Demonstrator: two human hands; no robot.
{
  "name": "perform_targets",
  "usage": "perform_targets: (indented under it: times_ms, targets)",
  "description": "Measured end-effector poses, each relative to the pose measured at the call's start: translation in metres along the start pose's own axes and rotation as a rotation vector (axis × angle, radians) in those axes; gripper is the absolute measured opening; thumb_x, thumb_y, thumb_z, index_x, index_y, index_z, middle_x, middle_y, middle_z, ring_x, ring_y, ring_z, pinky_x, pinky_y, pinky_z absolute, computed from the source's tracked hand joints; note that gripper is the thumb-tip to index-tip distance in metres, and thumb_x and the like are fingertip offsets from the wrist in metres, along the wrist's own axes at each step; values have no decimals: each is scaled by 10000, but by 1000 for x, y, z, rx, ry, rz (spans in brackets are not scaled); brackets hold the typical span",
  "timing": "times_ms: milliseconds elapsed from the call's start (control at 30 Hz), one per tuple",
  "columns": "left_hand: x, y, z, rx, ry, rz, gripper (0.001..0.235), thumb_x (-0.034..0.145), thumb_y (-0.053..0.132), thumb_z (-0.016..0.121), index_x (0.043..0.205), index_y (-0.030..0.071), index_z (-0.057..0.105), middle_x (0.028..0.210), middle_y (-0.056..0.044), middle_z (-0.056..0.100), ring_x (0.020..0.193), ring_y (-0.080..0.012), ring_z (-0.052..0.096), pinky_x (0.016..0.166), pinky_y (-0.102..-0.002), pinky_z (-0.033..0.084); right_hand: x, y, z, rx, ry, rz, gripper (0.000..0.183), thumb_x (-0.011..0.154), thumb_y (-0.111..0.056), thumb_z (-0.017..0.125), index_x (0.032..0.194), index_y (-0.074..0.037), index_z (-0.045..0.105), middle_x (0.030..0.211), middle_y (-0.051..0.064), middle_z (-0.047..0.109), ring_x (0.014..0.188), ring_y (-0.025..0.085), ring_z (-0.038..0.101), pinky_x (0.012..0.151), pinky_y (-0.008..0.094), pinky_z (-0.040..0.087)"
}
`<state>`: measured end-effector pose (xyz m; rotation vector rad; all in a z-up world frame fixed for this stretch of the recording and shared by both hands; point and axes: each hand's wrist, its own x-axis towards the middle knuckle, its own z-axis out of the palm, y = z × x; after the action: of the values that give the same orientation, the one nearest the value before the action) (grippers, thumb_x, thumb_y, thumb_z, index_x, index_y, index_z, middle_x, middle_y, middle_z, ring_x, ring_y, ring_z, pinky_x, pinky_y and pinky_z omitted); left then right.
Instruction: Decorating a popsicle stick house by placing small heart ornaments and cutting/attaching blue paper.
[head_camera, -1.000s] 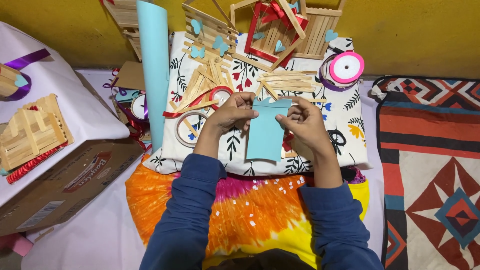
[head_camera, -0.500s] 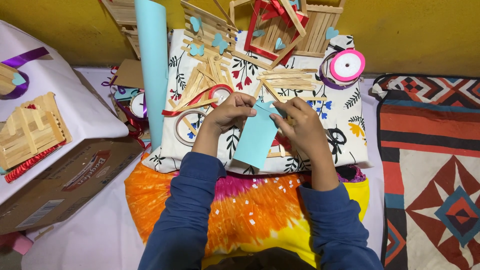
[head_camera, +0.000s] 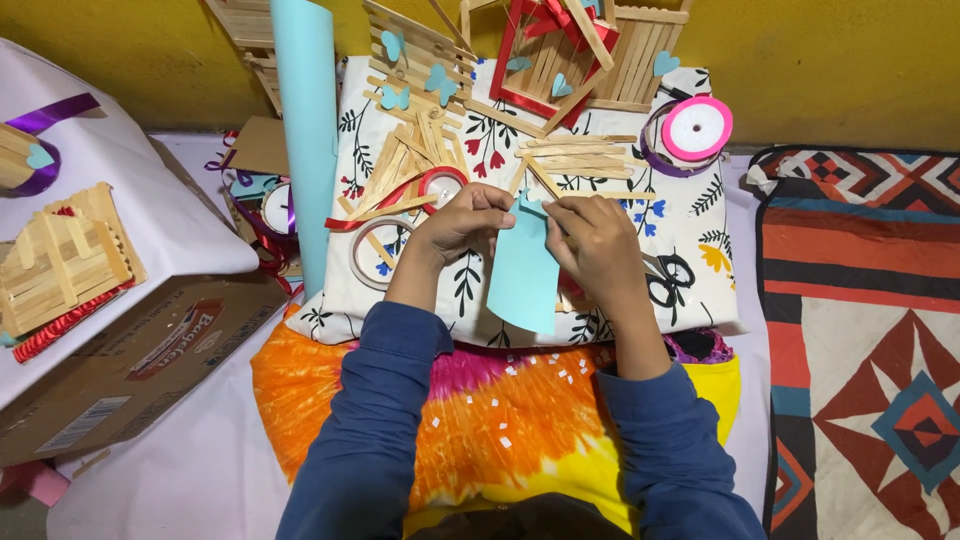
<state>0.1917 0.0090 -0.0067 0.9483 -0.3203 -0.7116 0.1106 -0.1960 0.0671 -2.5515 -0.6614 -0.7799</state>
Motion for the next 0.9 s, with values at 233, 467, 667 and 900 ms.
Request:
perform_targets:
  times_ms: [233, 467, 667, 900]
  targets:
    - [15, -13, -9, 31, 45, 62, 80, 794, -46, 727, 865, -11, 714, 587, -2, 529, 407, -83, 594, 400, -174, 504, -22, 27, 5, 576, 117, 363, 91, 1007, -72, 691, 978, -36, 769, 834, 116, 737, 725, 219, 690, 682, 314, 554]
    - [9, -8, -6, -40, -3, 226, 193, 791, -76, 779, 933, 45, 726, 895, -49, 673, 820, -146, 715, 751, -243, 577, -37, 46, 26, 1002, -85, 552, 373, 826, 21, 828, 1151, 46, 647, 830, 141, 656, 722, 151, 656, 620, 265, 568]
    - [-1, 9, 14, -46, -44, 235, 128, 803, -67, 774, 822, 58, 760, 900, -78, 655, 804, -134, 686, 729, -238, 560, -25, 41, 21, 1017, 44, 375, 124, 822, 71, 802, 911, -15, 795, 695, 108, 640, 635, 117, 552, 592, 255, 466]
    - [2, 2, 1, 54, -36, 193, 563, 762, 99, 863, 1263, -16, 632, 1052, -127, 723, 887, -175, 747, 729, -253, 610, -21, 35, 13, 533, 71, 174, 333, 827, 140, 730, 988, -124, 854, 753, 96, 679, 573, 193, 597, 534, 279, 469]
